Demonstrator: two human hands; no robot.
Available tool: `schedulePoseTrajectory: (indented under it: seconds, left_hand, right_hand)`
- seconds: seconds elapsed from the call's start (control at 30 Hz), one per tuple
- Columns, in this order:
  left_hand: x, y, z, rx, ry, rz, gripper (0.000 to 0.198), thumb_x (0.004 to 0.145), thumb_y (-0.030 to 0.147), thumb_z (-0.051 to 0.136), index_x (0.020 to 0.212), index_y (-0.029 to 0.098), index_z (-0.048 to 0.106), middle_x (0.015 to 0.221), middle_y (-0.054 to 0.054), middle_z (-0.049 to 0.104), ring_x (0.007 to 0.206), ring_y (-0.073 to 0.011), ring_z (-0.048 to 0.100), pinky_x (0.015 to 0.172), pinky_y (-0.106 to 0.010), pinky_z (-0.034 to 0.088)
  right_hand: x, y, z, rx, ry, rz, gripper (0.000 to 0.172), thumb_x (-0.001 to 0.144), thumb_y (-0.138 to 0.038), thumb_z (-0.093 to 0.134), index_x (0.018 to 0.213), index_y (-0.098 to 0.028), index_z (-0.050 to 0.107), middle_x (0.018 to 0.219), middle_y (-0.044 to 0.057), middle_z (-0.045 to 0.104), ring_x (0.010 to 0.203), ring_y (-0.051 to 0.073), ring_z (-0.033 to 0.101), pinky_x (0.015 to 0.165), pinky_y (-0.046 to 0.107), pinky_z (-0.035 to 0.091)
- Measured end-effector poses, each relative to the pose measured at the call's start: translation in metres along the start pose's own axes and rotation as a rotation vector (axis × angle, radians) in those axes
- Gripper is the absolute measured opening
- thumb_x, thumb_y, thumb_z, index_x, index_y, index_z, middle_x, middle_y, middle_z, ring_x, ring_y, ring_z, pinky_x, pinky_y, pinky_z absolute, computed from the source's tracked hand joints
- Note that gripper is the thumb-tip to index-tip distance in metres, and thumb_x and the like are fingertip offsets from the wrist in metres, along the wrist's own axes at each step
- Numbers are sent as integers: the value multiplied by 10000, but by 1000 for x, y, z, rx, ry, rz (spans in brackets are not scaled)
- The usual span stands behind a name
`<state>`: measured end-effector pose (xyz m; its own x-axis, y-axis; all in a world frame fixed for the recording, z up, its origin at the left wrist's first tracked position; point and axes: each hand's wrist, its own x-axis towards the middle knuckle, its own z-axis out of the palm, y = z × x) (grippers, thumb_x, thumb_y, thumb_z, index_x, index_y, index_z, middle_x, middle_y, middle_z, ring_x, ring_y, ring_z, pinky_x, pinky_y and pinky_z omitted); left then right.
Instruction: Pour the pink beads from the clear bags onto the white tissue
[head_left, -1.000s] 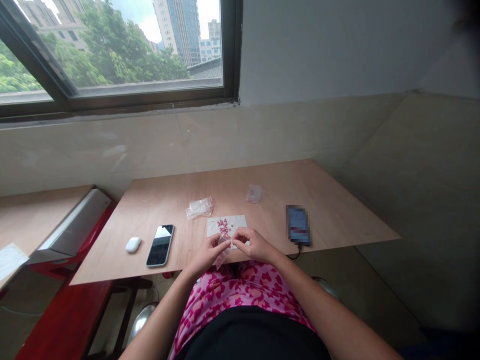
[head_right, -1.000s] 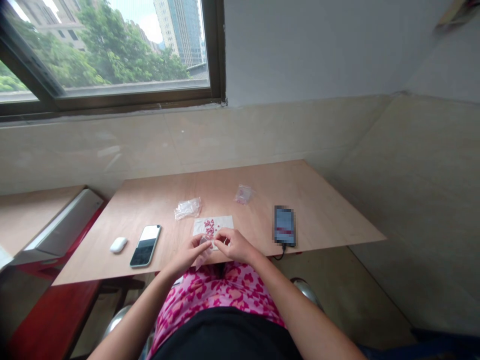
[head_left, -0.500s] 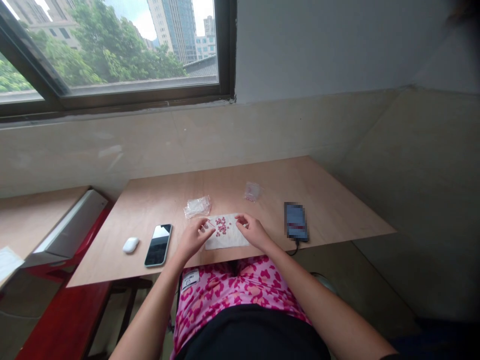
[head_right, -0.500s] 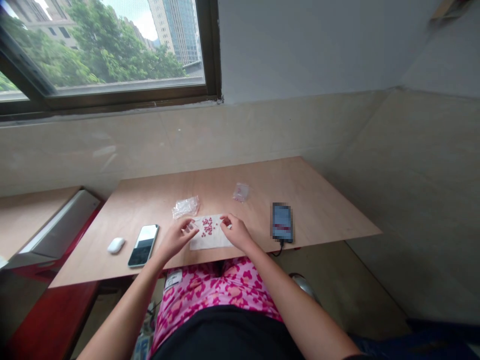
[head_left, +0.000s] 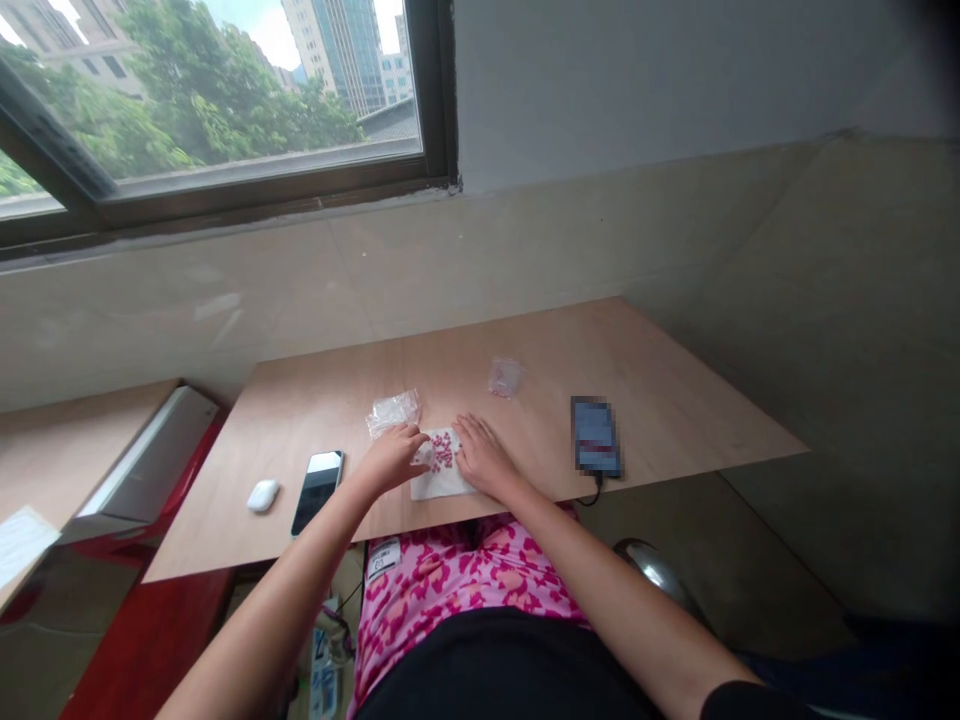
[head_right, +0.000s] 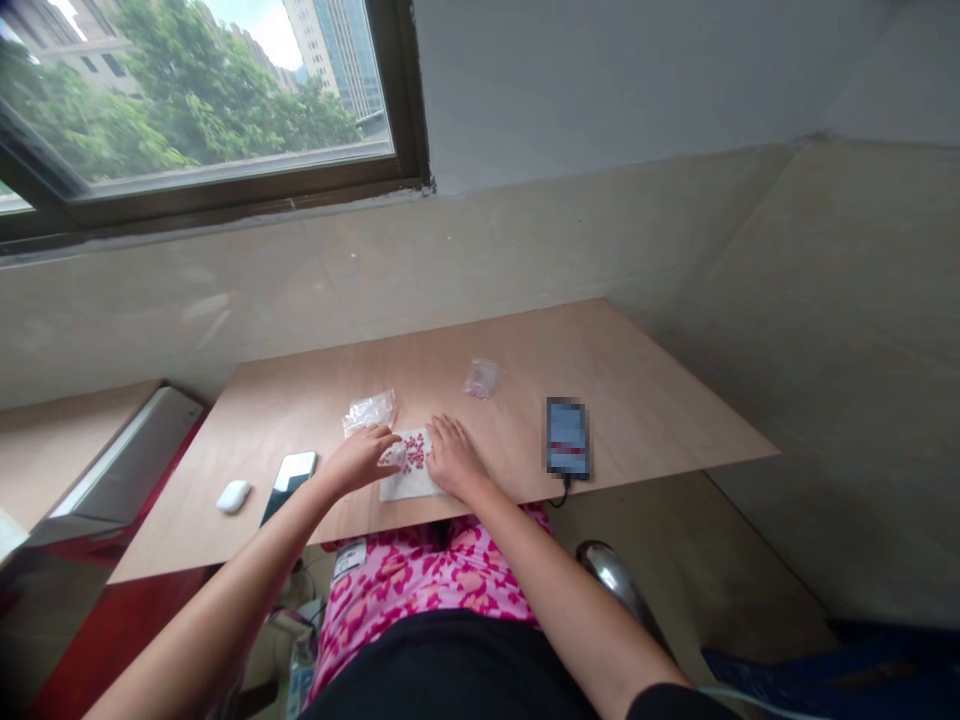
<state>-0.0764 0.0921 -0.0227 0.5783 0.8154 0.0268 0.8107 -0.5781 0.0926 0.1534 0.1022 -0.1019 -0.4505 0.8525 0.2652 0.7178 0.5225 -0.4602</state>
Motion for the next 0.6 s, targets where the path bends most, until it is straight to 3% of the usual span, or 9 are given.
schedulePoseTrajectory:
  seconds: [0.37, 0.6]
  left_hand:
    - [20, 3, -9, 116, -90, 28, 406, 774, 343, 822, 1138, 202, 710, 1121, -143, 667, 1039, -344, 618, 905, -424, 423]
    - [26, 9, -17, 109, -108, 62, 279, 790, 257, 806, 1056, 213, 731, 1099, -130, 677, 1020, -336, 630, 909, -422, 396]
  right_hand:
    - [0, 0, -2, 8, 1, 9, 574, 937, -215, 459, 1497, -91, 474, 1586, 165, 415, 1511, 265, 291, 1270, 463, 171]
    - [0, 0, -2, 5, 5, 13, 553, 929, -206, 468, 1470, -99, 512, 1577, 166, 428, 1509, 261, 294, 1268, 459, 171]
